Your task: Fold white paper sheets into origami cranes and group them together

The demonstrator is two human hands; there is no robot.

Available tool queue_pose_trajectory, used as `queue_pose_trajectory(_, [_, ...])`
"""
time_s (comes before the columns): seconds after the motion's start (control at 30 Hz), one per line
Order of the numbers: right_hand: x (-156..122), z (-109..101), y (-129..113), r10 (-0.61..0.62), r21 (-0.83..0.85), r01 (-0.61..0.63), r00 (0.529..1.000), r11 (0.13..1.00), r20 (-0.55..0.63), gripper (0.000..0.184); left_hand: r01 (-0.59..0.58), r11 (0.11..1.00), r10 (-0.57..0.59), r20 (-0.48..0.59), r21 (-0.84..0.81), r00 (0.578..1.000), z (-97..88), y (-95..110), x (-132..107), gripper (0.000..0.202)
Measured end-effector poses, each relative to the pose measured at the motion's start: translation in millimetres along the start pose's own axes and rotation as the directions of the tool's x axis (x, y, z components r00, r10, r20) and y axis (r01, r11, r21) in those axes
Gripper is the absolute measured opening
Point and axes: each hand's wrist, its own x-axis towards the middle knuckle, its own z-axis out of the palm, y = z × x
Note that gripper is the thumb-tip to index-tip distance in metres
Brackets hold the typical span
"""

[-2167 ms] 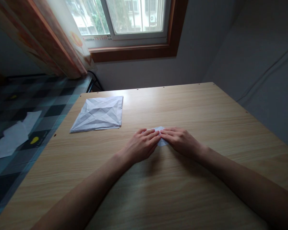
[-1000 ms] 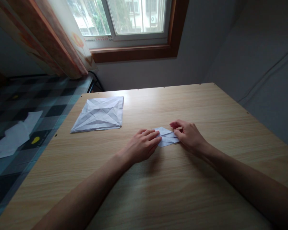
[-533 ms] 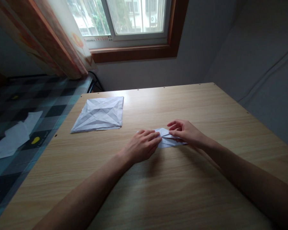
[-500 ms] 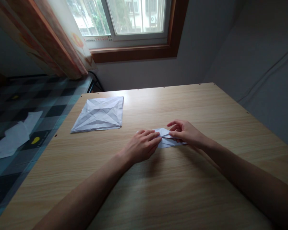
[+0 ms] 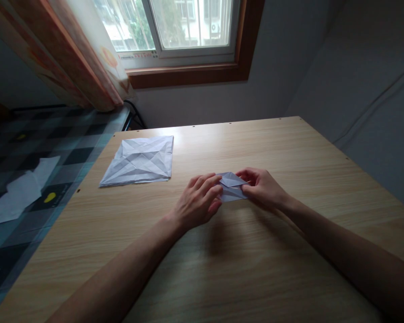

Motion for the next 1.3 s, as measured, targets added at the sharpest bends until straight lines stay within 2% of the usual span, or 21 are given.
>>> queue_pose_trajectory(0.13, [-3.1,-0.5,-5.1,-0.211,-0.246,0.178,0.971,0.953,-0.113,0.024,0.022,0.998,-0.018,-0.065,0.066,0.998,1.8,-1.2,-1.6,0.049])
queue_pose_trajectory(0.2, [-5.6,0.3,-6.3,-0.386,-0.368,0.31,0.91,0.877,-0.154,0.02,0.034,0.995,-0.024,-0.103,0.097,0.994,1.6,-1.2,-1.5,0.059])
queue_pose_trajectory(0.27, [-8.5,1.6,-4.7,-0.558,-0.493,0.428,0.816,0.758,-0.15,0.02,0.053,0.992,-0.039,-0.12,0.117,0.992,1.1,-1.0,-1.3,0.065])
queue_pose_trajectory(0.33, [-11.3,2.9,-0.6,-0.673,-0.608,0.495,0.735,0.621,-0.089,0.02,0.068,0.99,-0.054,-0.112,0.125,0.992,0.6,-0.9,-1.0,0.064])
queue_pose_trajectory(0.37, [-12.4,3.6,1.8,-0.702,-0.655,0.515,0.711,0.553,-0.034,0.019,0.066,0.99,-0.054,-0.099,0.125,0.994,0.5,-1.0,-0.9,0.061])
queue_pose_trajectory(0.47, [-13.8,5.3,8.0,-0.711,-0.725,0.582,0.678,0.368,0.184,0.016,0.037,0.993,-0.03,-0.062,0.113,0.998,0.7,-1.9,-0.1,0.042])
queue_pose_trajectory(0.53, [-13.2,6.3,10.6,-0.693,-0.719,0.626,0.662,0.301,0.287,0.018,0.008,0.996,-0.005,-0.035,0.094,0.999,1.1,-2.9,0.5,0.029])
queue_pose_trajectory(0.63, [-11.5,7.2,13.3,-0.667,-0.674,0.665,0.665,0.322,0.337,0.02,-0.012,0.999,0.011,0.013,0.046,1.0,2.2,-4.4,1.0,0.019])
queue_pose_trajectory(0.83, [-13.4,7.7,12.9,-0.58,-0.606,0.654,0.732,0.453,0.357,0.022,0.004,1.0,-0.001,0.11,-0.025,0.994,3.1,-5.2,0.0,0.018])
queue_pose_trajectory(1.0, [-15.6,11.2,9.8,-0.561,-0.638,0.616,0.76,0.463,0.327,0.006,0.015,0.998,-0.009,0.092,-0.066,0.996,3.1,-5.8,-0.5,0.017])
queue_pose_trajectory(1.17, [-13.8,14.3,10.4,-0.539,-0.683,0.557,0.796,0.472,0.276,0.018,0.102,0.986,-0.085,0.125,-0.131,0.988,3.3,-6.4,1.5,0.018])
queue_pose_trajectory(1.3, [-12.9,17.2,9.4,-0.489,-0.689,0.488,0.845,0.536,0.218,0.02,0.148,0.982,-0.134,0.12,-0.121,0.984,4.4,-6.4,2.6,0.02])
